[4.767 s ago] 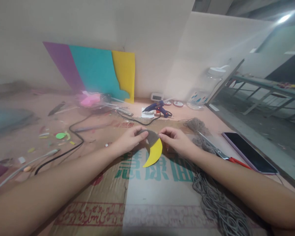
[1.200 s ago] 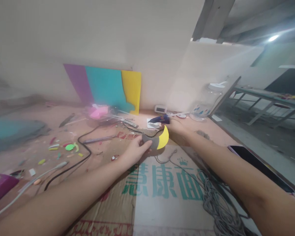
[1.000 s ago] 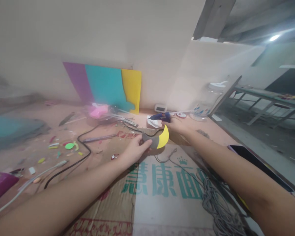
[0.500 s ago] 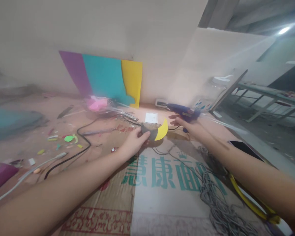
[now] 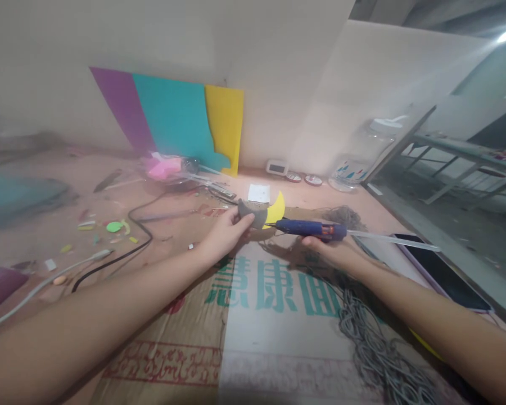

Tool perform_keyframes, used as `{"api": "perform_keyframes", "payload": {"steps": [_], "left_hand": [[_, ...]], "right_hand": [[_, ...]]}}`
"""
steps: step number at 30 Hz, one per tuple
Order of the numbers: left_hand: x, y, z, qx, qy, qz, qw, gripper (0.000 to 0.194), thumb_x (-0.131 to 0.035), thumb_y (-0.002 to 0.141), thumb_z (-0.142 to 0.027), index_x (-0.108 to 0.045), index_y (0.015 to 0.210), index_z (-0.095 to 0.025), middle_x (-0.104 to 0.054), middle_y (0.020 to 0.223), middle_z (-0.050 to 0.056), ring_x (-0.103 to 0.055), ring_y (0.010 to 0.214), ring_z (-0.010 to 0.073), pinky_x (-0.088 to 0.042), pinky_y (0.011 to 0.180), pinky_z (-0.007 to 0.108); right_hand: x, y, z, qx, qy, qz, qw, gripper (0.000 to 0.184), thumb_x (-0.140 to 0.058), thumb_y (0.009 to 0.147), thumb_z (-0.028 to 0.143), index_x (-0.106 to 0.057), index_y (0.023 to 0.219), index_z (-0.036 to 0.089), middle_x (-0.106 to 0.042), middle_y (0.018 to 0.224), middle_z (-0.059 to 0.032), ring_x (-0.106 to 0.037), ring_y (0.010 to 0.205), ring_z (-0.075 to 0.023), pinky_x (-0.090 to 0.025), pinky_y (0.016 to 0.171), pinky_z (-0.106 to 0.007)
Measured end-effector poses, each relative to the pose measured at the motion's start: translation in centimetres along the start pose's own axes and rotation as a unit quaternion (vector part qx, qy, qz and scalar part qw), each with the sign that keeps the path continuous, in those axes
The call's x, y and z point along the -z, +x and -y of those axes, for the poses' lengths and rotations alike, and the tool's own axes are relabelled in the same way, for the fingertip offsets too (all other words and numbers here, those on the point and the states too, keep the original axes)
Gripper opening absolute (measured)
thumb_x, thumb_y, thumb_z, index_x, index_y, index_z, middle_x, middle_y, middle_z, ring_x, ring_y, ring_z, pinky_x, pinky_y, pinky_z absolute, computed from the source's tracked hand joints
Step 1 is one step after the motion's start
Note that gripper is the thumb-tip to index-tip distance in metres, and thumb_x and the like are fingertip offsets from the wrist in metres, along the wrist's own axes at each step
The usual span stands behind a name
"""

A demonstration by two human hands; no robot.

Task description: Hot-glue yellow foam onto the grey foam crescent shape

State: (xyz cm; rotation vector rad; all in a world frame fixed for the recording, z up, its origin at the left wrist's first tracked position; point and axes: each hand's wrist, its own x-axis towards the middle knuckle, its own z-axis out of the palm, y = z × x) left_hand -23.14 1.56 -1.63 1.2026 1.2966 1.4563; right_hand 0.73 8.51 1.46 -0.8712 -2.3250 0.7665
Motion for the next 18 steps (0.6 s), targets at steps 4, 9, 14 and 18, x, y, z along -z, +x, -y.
{"api": "perform_keyframes", "payload": {"steps": [4, 9, 14, 18], "left_hand": [[0.02, 0.08, 0.11, -0.004, 0.003, -0.002, 1.0, 0.017, -0.058, 0.077, -0.032, -0.053, 0.08, -0.016, -0.054, 0.059, -0.004, -0.051, 0.051, 0.0098, -0.041, 0.05, 0.021], [-0.01, 0.11, 0.31, -0.001, -0.003, -0.001, 1.0, 0.017, -0.057, 0.079, -0.031, -0.053, 0.083, -0.015, -0.054, 0.061, -0.004, -0.05, 0.052, 0.0091, -0.041, 0.049, 0.02], [-0.07, 0.11, 0.23, 0.003, -0.015, -0.001, 1.0, 0.017, -0.057, 0.078, -0.031, -0.054, 0.084, -0.015, -0.054, 0.062, -0.004, -0.05, 0.051, 0.0088, -0.042, 0.049, 0.02], [-0.12, 0.14, 0.03, 0.014, -0.02, -0.007, 1.0, 0.016, -0.057, 0.077, -0.029, -0.054, 0.084, -0.015, -0.053, 0.06, -0.005, -0.05, 0.05, 0.0089, -0.042, 0.049, 0.02]], "right_hand": [[-0.32, -0.04, -0.1, -0.01, -0.022, 0.004, 1.0, 0.019, -0.061, 0.08, 0.041, -0.061, 0.08, 0.022, -0.067, 0.074, -0.0028, -0.064, 0.068, -0.0222, -0.054, 0.061, -0.034], [-0.45, 0.1, -0.26, -0.01, -0.059, 0.017, 0.998, 0.025, -0.059, 0.08, 0.045, -0.06, 0.077, 0.021, -0.064, 0.072, -0.0033, -0.061, 0.066, -0.0214, -0.051, 0.058, -0.032], [-0.67, 0.2, -0.25, -0.023, -0.036, 0.019, 0.999, 0.023, -0.059, 0.079, 0.044, -0.063, 0.077, 0.021, -0.065, 0.073, -0.0035, -0.062, 0.067, -0.022, -0.05, 0.058, -0.032], [-0.76, 0.23, -0.14, -0.035, -0.024, 0.016, 0.999, 0.024, -0.06, 0.077, 0.045, -0.062, 0.074, 0.022, -0.065, 0.072, -0.0042, -0.062, 0.067, -0.0228, -0.05, 0.058, -0.033]]}}
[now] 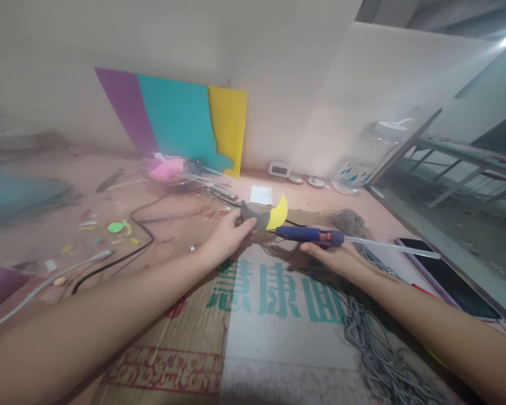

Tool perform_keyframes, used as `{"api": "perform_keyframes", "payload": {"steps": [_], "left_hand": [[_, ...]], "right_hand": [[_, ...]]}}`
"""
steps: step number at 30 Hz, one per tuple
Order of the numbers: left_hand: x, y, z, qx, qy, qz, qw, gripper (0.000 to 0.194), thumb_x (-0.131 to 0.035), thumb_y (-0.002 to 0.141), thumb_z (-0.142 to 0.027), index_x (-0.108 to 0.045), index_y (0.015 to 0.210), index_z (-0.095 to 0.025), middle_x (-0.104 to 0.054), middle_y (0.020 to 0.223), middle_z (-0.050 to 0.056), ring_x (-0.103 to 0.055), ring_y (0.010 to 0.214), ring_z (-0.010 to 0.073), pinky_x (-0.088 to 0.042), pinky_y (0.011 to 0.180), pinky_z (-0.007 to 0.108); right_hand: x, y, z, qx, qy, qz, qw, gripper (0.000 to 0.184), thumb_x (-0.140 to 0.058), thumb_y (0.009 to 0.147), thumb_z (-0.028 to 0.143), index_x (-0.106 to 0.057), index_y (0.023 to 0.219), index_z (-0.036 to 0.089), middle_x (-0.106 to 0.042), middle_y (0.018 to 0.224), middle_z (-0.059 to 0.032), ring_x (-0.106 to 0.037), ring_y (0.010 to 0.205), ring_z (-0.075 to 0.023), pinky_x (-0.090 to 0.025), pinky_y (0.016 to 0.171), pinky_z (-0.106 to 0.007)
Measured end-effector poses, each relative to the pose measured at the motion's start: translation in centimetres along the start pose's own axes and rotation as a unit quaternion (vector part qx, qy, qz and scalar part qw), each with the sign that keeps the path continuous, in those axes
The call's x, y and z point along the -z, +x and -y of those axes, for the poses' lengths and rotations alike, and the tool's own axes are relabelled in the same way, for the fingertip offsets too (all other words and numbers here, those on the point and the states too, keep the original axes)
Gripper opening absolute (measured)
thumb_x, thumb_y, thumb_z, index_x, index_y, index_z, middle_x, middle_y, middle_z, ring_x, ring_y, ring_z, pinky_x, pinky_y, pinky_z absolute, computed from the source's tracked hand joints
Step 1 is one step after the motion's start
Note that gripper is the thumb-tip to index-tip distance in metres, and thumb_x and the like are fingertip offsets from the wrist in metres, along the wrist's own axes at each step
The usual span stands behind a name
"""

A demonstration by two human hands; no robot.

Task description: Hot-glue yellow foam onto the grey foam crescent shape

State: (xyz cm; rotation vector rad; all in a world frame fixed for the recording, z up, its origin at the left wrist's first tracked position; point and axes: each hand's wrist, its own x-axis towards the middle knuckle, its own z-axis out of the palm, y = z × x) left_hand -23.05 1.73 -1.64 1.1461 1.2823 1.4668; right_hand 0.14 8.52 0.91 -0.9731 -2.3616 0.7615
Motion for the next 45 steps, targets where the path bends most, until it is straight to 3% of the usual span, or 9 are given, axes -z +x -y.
{"api": "perform_keyframes", "payload": {"steps": [10, 16, 29, 45], "left_hand": [[-0.3, 0.1, 0.0, 0.016, -0.027, -0.006, 0.999, 0.018, -0.058, 0.075, -0.029, -0.053, 0.085, -0.015, -0.053, 0.059, -0.005, -0.049, 0.047, 0.0081, -0.04, 0.046, 0.019], [-0.1, 0.3, 0.4, -0.005, -0.016, -0.001, 1.0, 0.017, -0.057, 0.076, -0.03, -0.052, 0.082, -0.015, -0.052, 0.058, -0.005, -0.048, 0.047, 0.0076, -0.039, 0.046, 0.019], [0.0, 0.1, 0.5, 0.004, -0.029, 0.003, 1.0, 0.021, -0.06, 0.075, -0.032, -0.051, 0.084, -0.016, -0.054, 0.058, -0.005, -0.052, 0.045, 0.0079, -0.043, 0.045, 0.019], [0.1, 0.2, 0.5, 0.015, -0.034, 0.016, 0.999, 0.02, -0.06, 0.076, -0.031, -0.05, 0.085, -0.016, -0.053, 0.056, -0.006, -0.05, 0.043, 0.0068, -0.044, 0.044, 0.018]], "right_hand": [[0.0, 0.1, 0.7, -0.005, 0.022, 0.011, 1.0, 0.028, -0.059, 0.075, 0.046, -0.066, 0.082, 0.02, -0.068, 0.076, -0.005, -0.064, 0.071, -0.0249, -0.052, 0.06, -0.033], [0.0, 0.1, 0.5, 0.009, 0.012, -0.004, 1.0, 0.027, -0.06, 0.075, 0.047, -0.061, 0.071, 0.02, -0.062, 0.065, -0.0033, -0.059, 0.06, -0.0209, -0.048, 0.053, -0.03], [0.3, -0.1, 0.9, 0.008, -0.005, -0.018, 1.0, 0.026, -0.058, 0.076, 0.047, -0.064, 0.08, 0.021, -0.07, 0.076, -0.0064, -0.066, 0.072, -0.026, -0.056, 0.063, -0.035], [0.2, 0.0, 1.7, -0.005, -0.001, 0.0, 1.0, 0.023, -0.061, 0.074, 0.044, -0.061, 0.075, 0.021, -0.067, 0.072, -0.0056, -0.064, 0.069, -0.0247, -0.052, 0.059, -0.033]]}}
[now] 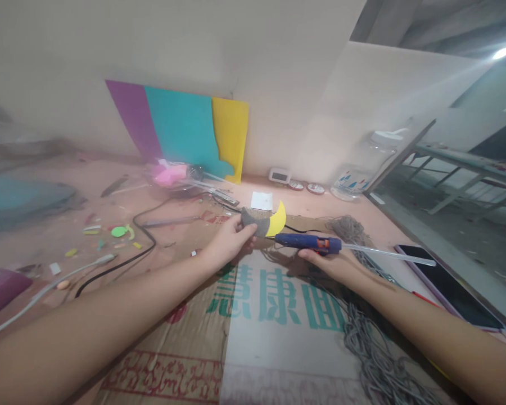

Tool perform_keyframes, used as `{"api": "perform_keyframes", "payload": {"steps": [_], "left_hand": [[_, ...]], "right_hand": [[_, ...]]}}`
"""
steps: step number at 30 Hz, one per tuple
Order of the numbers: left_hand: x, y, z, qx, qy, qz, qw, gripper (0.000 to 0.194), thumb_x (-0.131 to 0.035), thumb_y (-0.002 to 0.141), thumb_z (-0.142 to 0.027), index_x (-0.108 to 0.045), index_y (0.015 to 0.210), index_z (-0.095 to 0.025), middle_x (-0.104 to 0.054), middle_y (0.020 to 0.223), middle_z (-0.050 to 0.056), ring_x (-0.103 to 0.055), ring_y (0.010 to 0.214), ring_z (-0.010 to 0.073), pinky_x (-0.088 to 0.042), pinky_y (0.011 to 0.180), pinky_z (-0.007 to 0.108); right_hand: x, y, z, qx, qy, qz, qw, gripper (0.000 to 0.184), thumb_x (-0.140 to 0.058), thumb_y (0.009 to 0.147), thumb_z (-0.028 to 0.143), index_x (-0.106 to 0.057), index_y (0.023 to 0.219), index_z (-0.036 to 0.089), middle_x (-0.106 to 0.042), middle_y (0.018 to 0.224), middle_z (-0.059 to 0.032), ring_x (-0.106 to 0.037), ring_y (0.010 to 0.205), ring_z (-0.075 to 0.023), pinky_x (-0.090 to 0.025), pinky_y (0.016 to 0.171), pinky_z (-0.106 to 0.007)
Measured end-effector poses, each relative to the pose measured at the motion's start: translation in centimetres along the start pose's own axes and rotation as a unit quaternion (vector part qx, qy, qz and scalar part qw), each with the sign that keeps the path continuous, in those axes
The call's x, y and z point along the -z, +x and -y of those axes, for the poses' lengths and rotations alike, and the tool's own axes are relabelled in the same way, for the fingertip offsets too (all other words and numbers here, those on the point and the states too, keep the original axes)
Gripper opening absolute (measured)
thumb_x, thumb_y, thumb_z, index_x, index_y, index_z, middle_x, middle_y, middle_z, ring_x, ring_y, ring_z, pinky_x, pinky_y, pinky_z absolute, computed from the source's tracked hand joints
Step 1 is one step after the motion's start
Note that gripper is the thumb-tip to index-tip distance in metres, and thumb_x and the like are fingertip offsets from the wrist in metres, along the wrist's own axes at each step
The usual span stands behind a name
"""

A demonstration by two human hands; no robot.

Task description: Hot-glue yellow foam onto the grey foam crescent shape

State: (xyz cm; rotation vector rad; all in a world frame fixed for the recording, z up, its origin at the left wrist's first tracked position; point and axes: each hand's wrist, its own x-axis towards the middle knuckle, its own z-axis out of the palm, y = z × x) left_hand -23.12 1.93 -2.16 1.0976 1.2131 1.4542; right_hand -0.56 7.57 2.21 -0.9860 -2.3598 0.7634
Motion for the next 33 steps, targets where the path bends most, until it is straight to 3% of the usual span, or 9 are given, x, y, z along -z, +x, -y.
{"api": "perform_keyframes", "payload": {"steps": [7, 24, 33], "left_hand": [[-0.29, -0.31, -0.62, 0.016, -0.005, -0.008, 1.0, 0.016, -0.059, 0.077, -0.026, -0.049, 0.085, -0.016, -0.053, 0.054, -0.006, -0.049, 0.042, 0.0064, -0.044, 0.044, 0.018], [-0.29, -0.47, -0.77, 0.021, 0.0, -0.013, 1.0, 0.017, -0.061, 0.076, -0.027, -0.05, 0.083, -0.016, -0.054, 0.054, -0.005, -0.05, 0.042, 0.007, -0.043, 0.044, 0.018], [-0.26, -0.53, -0.83, 0.02, -0.001, -0.002, 1.0, 0.016, -0.058, 0.077, -0.027, -0.05, 0.085, -0.016, -0.053, 0.055, -0.005, -0.05, 0.044, 0.0079, -0.045, 0.044, 0.02]], "right_hand": [[-0.22, -0.01, 0.13, -0.033, 0.013, 0.009, 0.999, 0.028, -0.06, 0.072, 0.048, -0.059, 0.074, 0.021, -0.067, 0.073, -0.0057, -0.064, 0.072, -0.0253, -0.051, 0.062, -0.034], [-0.41, 0.07, -0.47, -0.025, 0.026, 0.006, 0.999, 0.028, -0.061, 0.072, 0.047, -0.064, 0.078, 0.02, -0.07, 0.078, -0.0069, -0.066, 0.074, -0.026, -0.053, 0.067, -0.037], [-0.16, 0.03, -0.54, -0.009, -0.004, -0.016, 1.0, 0.028, -0.06, 0.075, 0.048, -0.059, 0.07, 0.021, -0.065, 0.067, -0.0055, -0.062, 0.064, -0.0247, -0.051, 0.058, -0.036]]}}
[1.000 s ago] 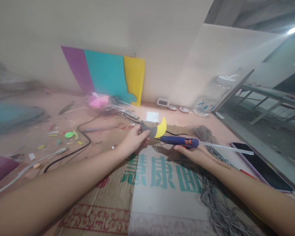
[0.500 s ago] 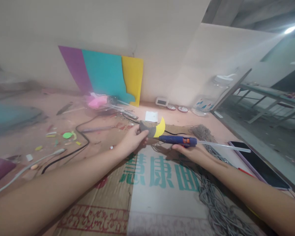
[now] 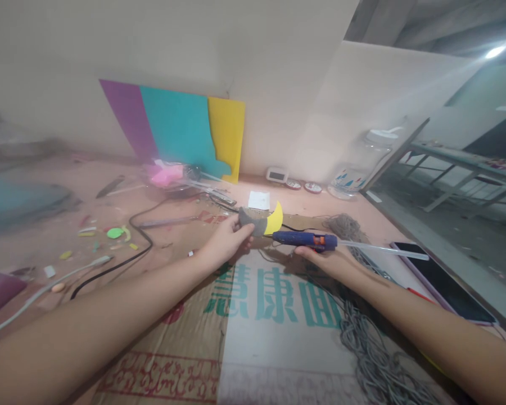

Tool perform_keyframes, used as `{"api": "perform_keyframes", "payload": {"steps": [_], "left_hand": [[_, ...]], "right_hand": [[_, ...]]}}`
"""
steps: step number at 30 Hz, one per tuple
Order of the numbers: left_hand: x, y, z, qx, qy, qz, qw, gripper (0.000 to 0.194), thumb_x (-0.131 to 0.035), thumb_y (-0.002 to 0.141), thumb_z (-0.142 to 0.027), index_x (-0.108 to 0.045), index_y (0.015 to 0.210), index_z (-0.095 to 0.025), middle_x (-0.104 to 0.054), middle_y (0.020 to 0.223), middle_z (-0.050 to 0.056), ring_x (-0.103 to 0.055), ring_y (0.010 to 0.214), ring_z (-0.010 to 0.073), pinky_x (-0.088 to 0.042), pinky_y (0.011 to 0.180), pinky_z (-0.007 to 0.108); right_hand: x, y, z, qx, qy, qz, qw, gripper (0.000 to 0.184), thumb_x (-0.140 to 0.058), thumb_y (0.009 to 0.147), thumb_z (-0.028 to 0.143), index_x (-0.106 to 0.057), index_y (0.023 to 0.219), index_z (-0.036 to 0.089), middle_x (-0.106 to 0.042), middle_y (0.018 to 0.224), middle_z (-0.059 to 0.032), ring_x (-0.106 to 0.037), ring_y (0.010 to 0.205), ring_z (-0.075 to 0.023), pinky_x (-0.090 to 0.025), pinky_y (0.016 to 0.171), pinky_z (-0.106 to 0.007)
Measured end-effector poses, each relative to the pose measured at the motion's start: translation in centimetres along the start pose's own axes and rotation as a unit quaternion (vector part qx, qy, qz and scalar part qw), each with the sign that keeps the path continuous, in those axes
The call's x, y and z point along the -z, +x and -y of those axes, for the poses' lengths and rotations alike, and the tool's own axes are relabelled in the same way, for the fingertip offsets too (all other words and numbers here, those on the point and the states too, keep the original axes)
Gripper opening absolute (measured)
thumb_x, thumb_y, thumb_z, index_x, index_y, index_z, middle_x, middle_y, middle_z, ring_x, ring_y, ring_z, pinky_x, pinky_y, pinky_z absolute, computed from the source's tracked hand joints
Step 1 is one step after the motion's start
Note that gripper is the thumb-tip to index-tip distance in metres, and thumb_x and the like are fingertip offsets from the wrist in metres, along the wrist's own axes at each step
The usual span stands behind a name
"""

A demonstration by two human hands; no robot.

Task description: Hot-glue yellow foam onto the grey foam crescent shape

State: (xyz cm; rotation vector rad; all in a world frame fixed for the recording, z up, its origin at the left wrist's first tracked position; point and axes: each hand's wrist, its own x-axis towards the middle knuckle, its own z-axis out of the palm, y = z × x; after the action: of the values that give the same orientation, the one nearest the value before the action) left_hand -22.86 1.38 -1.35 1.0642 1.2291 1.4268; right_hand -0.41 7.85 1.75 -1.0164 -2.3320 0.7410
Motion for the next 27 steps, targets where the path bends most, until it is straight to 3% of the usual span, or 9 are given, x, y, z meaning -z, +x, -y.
{"api": "perform_keyframes", "payload": {"steps": [3, 6, 13, 21, 27], "left_hand": [[-0.1, -0.1, -0.3, -0.002, 0.003, -0.001, 1.0, 0.014, -0.058, 0.077, -0.026, -0.05, 0.083, -0.015, -0.053, 0.055, -0.005, -0.05, 0.044, 0.0074, -0.044, 0.045, 0.019], [-0.2, -0.2, -0.6, 0.004, 0.008, -0.008, 1.0, 0.013, -0.058, 0.077, -0.024, -0.05, 0.082, -0.015, -0.052, 0.054, -0.006, -0.05, 0.044, 0.0073, -0.042, 0.045, 0.018], [-0.2, -0.2, -0.6, -0.001, 0.01, -0.007, 1.0, 0.016, -0.06, 0.075, -0.027, -0.052, 0.082, -0.015, -0.052, 0.054, -0.005, -0.049, 0.044, 0.0077, -0.041, 0.045, 0.018], [-0.1, -0.2, -0.6, -0.013, 0.016, -0.001, 1.0, 0.019, -0.061, 0.074, -0.03, -0.053, 0.082, -0.015, -0.053, 0.055, -0.005, -0.048, 0.045, 0.0081, -0.041, 0.045, 0.019], [-0.1, -0.2, -0.4, -0.014, 0.014, 0.0, 1.0, 0.02, -0.062, 0.073, -0.03, -0.054, 0.083, -0.015, -0.052, 0.055, -0.005, -0.047, 0.045, 0.0082, -0.04, 0.046, 0.019]], "right_hand": [[0.0, 0.0, -0.6, 0.017, -0.013, 0.001, 1.0, 0.029, -0.059, 0.078, 0.048, -0.059, 0.069, 0.02, -0.064, 0.065, -0.0048, -0.062, 0.063, -0.0234, -0.052, 0.058, -0.035], [0.0, 0.1, -1.1, 0.014, -0.015, 0.0, 1.0, 0.028, -0.059, 0.078, 0.047, -0.062, 0.07, 0.02, -0.065, 0.065, -0.0046, -0.065, 0.074, -0.0261, -0.054, 0.065, -0.037], [0.0, 0.1, -1.4, 0.007, 0.01, -0.011, 1.0, 0.021, -0.061, 0.078, 0.043, -0.068, 0.081, 0.024, -0.071, 0.08, -0.0061, -0.066, 0.084, -0.0308, -0.057, 0.07, -0.043], [0.2, 0.1, -1.0, -0.016, 0.011, -0.022, 1.0, 0.023, -0.062, 0.075, 0.046, -0.066, 0.078, 0.024, -0.069, 0.074, -0.0069, -0.066, 0.086, -0.0335, -0.057, 0.073, -0.048], [0.2, 0.1, -0.9, -0.013, 0.027, -0.026, 0.999, 0.024, -0.062, 0.075, 0.045, -0.067, 0.082, 0.022, -0.071, 0.084, -0.0079, -0.067, 0.087, -0.0314, -0.057, 0.078, -0.046]]}}
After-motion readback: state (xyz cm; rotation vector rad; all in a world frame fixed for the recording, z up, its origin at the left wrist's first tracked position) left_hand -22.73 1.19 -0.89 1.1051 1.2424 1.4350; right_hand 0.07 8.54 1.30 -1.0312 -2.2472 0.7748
